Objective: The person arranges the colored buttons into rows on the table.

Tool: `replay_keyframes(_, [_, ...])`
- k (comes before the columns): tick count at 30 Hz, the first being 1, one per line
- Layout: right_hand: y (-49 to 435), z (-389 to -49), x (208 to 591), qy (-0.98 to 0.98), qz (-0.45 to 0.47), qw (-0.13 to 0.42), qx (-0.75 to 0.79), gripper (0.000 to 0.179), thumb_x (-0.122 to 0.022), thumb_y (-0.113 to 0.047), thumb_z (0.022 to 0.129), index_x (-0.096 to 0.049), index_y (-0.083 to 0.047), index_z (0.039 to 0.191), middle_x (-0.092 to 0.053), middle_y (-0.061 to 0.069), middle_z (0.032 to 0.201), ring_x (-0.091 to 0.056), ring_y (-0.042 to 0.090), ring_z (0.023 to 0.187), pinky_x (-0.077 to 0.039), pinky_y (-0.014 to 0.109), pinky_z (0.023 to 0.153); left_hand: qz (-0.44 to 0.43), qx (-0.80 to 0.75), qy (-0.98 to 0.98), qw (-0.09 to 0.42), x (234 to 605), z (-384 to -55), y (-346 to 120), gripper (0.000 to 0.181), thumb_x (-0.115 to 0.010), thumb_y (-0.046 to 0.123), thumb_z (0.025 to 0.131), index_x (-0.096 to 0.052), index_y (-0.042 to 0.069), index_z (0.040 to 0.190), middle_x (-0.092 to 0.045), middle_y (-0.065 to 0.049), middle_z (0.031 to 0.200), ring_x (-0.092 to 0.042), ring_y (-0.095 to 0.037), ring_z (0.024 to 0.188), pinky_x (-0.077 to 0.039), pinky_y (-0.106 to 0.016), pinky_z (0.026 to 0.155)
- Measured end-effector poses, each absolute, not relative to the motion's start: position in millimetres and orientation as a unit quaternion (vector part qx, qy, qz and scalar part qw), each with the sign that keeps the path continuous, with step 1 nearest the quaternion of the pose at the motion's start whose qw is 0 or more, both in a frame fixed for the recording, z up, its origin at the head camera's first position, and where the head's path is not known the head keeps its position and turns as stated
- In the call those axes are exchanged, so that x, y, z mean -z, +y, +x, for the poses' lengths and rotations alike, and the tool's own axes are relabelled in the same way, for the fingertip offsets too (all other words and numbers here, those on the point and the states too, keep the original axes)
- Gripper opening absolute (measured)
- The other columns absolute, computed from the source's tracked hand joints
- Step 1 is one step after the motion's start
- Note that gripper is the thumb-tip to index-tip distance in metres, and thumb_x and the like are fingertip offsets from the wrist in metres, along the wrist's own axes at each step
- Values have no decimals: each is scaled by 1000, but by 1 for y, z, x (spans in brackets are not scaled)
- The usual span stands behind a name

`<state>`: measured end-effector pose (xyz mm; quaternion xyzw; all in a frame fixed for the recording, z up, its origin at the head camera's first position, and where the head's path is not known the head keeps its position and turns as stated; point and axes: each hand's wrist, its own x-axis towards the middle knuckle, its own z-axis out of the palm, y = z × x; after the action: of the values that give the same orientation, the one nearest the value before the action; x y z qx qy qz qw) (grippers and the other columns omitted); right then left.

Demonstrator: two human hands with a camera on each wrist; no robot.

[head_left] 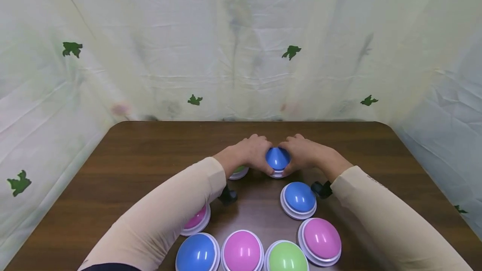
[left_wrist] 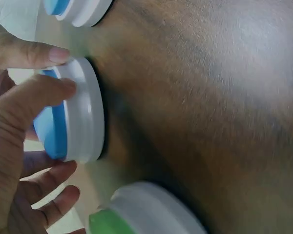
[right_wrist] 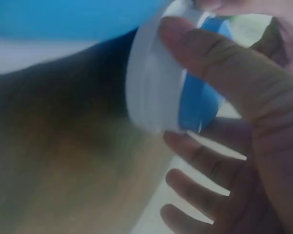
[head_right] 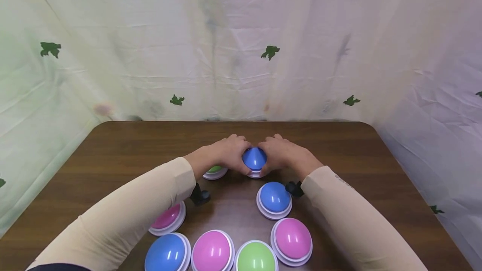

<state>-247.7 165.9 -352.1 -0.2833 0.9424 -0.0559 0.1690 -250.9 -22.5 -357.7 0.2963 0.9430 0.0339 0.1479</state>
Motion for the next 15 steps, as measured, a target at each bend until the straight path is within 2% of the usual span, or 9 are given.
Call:
replay_keyframes(4, [167, -249, 357, 944, -263, 187, 71, 80, -87, -44, 79, -55, -11, 144, -57, 15, 139, -46, 36, 126, -48, 53, 103, 275, -31, 946, 168, 359, -250, -16, 71, -78, 54, 82, -60, 12, 136, -59, -8, 129, -52, -28, 117, -49, -51, 100])
replay_keyframes(15, [167, -246, 360, 946, -245, 196, 79, 80, -85, -44, 80, -53, -11, 146, -54, 16, 142, -44, 37, 129, -49, 55, 103, 263, -37, 949, 169, 362, -249, -18, 76, -79, 57, 81, -58, 14, 140, -58, -7, 133, -49, -28, 119, -47, -51, 102])
